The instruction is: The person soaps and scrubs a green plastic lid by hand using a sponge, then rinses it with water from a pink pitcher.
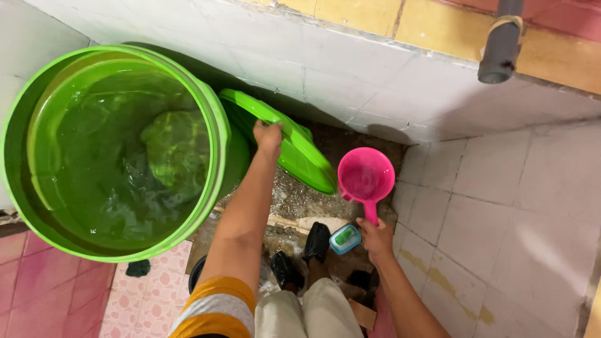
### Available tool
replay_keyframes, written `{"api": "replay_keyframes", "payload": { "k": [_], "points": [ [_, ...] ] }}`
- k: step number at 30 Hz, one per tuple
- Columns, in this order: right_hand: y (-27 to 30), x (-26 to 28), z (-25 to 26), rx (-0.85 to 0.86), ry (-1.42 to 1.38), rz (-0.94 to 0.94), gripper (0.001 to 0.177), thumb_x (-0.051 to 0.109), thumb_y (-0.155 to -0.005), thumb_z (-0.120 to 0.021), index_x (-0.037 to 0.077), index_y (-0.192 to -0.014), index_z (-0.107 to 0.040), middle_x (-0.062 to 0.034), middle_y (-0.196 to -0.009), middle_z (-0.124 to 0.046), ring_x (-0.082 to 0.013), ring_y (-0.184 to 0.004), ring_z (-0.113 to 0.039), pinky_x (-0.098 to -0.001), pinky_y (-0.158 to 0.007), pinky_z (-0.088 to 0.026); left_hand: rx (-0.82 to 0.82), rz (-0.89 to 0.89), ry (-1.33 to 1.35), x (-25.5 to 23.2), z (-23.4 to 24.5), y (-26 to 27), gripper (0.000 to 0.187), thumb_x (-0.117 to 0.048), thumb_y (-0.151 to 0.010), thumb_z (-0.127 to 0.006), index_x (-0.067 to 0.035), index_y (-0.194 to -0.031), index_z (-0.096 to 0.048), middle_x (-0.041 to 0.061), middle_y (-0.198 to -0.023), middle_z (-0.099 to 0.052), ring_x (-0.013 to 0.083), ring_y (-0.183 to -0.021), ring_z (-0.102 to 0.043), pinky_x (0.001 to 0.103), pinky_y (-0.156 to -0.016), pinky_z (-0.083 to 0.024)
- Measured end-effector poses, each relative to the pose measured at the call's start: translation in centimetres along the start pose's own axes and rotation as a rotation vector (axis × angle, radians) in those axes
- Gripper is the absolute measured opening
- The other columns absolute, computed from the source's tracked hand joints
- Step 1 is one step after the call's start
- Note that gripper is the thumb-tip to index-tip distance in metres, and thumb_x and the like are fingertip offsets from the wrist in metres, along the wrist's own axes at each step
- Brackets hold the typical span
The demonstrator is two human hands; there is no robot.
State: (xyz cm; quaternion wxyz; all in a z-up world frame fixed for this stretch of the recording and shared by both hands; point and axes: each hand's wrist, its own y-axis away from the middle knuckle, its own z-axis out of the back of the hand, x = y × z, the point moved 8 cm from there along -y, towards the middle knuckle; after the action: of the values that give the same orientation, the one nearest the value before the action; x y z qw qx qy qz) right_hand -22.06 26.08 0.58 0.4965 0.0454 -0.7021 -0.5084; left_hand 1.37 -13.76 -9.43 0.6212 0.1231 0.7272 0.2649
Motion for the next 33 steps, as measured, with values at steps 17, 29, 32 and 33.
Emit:
{"api": "replay_keyframes", "payload": {
  "k": [17,29,32,33],
  "points": [
    [-0.6,-0.1,0.1,0.048,0.054,-0.014,0.021,0.016,-0.086,-0.077,0.007,-0.079,-0.059,0.0036,-0.056,-0.045,-0.007,-0.041,-0.035,-0.0276,-0.035,-0.023,0.019,-0.111,0.189,-7.3,1.9,-6.5,0.037,0.012,-0.08,-0.064,0.005,-0.115,-0.054,0.012,-0.092,-0.063,0.0161,-0.063,-0.053,0.028,-0.045,-0.034],
    [-0.2,0.2,-1.9,0.073,0.031,-0.004,0.018,0.013,-0.086,-0.074,0.006,-0.077,-0.061,0.0039,-0.054,-0.044,-0.0074,-0.039,-0.035,-0.0281,-0.035,-0.023,0.124,-0.174,-0.099,-6.5,-1.3,1.2,0.098,0.014,-0.077,-0.071,-0.009,-0.161,-0.028,0.022,-0.155,-0.046,0.0311,-0.131,-0.055,0.037,-0.106,-0.048],
    [0.4,0.7,-2.5,0.121,0.021,0.016,0.018,0.013,-0.087,-0.074,0.007,-0.077,-0.06,0.0047,-0.054,-0.044,-0.0068,-0.039,-0.035,-0.0277,-0.035,-0.023,0.166,-0.063,-0.081,-6.2,-1.9,3.0,0.094,0.01,-0.076,-0.069,-0.01,-0.16,-0.03,0.022,-0.151,-0.053,0.0316,-0.126,-0.061,0.038,-0.102,-0.053],
    [0.6,0.9,-2.7,0.126,0.025,0.018,0.018,0.013,-0.087,-0.074,0.007,-0.077,-0.06,0.0047,-0.054,-0.044,-0.0068,-0.039,-0.035,-0.0277,-0.035,-0.023,0.166,-0.057,-0.077,-6.0,-1.7,3.2,0.092,0.008,-0.076,-0.07,-0.01,-0.158,-0.032,0.021,-0.151,-0.051,0.0315,-0.125,-0.061,0.039,-0.101,-0.053]
  ]
}}
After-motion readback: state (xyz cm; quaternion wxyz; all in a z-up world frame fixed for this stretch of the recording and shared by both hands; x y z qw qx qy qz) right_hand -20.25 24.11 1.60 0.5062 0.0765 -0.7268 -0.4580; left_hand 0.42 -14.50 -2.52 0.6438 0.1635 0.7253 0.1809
